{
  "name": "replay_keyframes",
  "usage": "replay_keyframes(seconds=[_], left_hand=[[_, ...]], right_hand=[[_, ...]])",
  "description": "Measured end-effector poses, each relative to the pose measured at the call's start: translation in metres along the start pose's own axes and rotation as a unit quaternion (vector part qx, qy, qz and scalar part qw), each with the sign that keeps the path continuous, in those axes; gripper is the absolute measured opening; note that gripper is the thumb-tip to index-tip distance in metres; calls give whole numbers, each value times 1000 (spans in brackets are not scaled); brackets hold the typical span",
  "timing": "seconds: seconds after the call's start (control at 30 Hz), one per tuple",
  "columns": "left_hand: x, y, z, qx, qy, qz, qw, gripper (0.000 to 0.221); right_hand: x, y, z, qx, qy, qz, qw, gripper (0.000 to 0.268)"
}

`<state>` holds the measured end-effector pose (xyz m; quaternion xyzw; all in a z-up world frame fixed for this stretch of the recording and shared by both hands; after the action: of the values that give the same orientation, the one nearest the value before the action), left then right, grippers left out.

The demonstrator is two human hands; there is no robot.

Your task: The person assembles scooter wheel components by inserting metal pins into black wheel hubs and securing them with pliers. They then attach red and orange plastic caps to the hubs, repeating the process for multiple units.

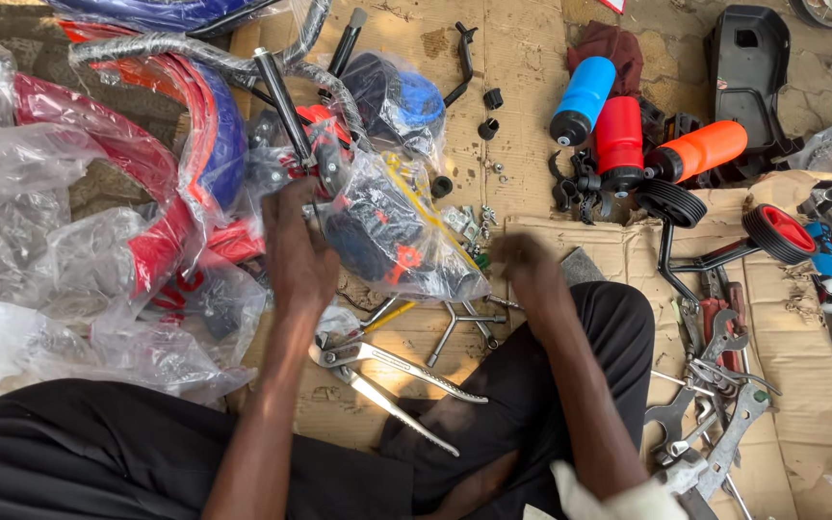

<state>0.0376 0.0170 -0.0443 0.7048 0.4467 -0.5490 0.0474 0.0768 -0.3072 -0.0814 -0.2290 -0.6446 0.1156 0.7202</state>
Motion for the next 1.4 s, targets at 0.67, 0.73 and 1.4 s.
replay_keyframes(seconds=[0.67, 0.73, 1.4], left_hand=[[-14, 24, 4, 117, -28, 29, 992, 12], [-17, 25, 7, 116, -41, 45, 991, 13], [-17, 10, 4, 131, 120, -91, 980, 20]], right_hand=[[14, 14, -4, -83, 292, -326, 895, 36], [18, 14, -16, -39, 308, -364, 878, 45], [103, -4, -6, -111, -162, -21, 980, 9]])
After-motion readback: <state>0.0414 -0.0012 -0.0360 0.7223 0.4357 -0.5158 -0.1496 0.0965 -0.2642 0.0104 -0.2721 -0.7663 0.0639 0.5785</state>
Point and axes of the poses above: each hand's wrist, its own z-axis away from the middle knuckle, its own y-axis out of the palm, x = y × z, the point moved 4 cm from there along -z, towards the middle knuckle, and after that the axes turned 15 degrees about -x, right-handed, at the moved point
